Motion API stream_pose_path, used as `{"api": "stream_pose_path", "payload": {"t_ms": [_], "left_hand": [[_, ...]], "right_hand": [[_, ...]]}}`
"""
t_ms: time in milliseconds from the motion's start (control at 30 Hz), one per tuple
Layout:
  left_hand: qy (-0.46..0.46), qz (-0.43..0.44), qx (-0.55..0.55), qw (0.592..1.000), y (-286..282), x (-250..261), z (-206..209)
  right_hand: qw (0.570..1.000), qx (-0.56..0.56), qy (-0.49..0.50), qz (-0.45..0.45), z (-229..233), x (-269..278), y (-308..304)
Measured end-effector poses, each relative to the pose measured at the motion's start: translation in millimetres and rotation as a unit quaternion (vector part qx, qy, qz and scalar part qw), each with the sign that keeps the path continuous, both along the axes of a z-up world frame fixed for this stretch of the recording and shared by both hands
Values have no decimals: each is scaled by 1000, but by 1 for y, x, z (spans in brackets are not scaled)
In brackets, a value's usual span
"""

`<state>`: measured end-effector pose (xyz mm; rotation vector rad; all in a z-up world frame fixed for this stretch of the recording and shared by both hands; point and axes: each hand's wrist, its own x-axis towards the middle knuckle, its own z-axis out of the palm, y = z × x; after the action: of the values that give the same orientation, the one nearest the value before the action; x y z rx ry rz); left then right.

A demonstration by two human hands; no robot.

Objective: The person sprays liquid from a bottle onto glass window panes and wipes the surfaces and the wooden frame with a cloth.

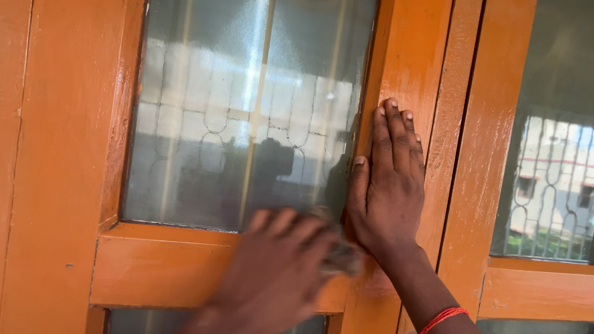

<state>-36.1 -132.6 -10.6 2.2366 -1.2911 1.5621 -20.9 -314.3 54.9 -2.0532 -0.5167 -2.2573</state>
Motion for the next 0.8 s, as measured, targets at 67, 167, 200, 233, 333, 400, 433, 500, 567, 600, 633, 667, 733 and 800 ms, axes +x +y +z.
{"api": "stream_pose_path", "payload": {"t_ms": [67, 167, 200, 233, 333, 400, 433, 500, 567, 600, 633, 667, 733, 800], "left_hand": [[128, 67, 66, 987, -24, -8, 10], [92, 36, 49, 994, -15, -13, 14], [91, 49, 64, 993, -10, -13, 15], [91, 62, 78, 991, -3, -11, 16], [60, 85, 72, 992, 34, 0, 13], [-1, 82, 36, 996, 77, 10, 9], [-45, 74, 8, 996, 98, 14, 7], [66, 216, -11, 974, 142, 16, 6], [-6, 214, -7, 977, 163, 17, 8], [-40, 214, -7, 976, 168, 15, 7], [-3, 209, -14, 978, 166, 13, 8], [32, 204, -23, 978, 157, 14, 9], [20, 165, -26, 986, 133, 13, 11], [-74, 94, -14, 993, 106, 14, 18]], "right_hand": [[1000, -4, -12, 8, 2, 2, -1], [1000, 5, -5, 8, 1, 0, 1], [1000, 1, -3, 6, 1, -1, 2], [1000, -2, -2, 3, 1, -2, 2], [1000, -6, 1, 3, 0, -5, 1], [1000, -8, 0, 1, 0, -5, 2], [1000, -9, 0, -1, 1, -4, 2], [1000, -10, 0, -3, 1, -4, 2], [1000, -7, -2, 1, -2, -4, 3], [1000, -6, -1, 3, -2, -4, 4], [1000, -5, 0, 4, -2, -4, 4], [1000, -6, -1, 5, -1, -5, 4], [1000, -9, -4, 7, 0, -5, 4], [1000, -9, -5, 6, 0, -5, 3]]}}
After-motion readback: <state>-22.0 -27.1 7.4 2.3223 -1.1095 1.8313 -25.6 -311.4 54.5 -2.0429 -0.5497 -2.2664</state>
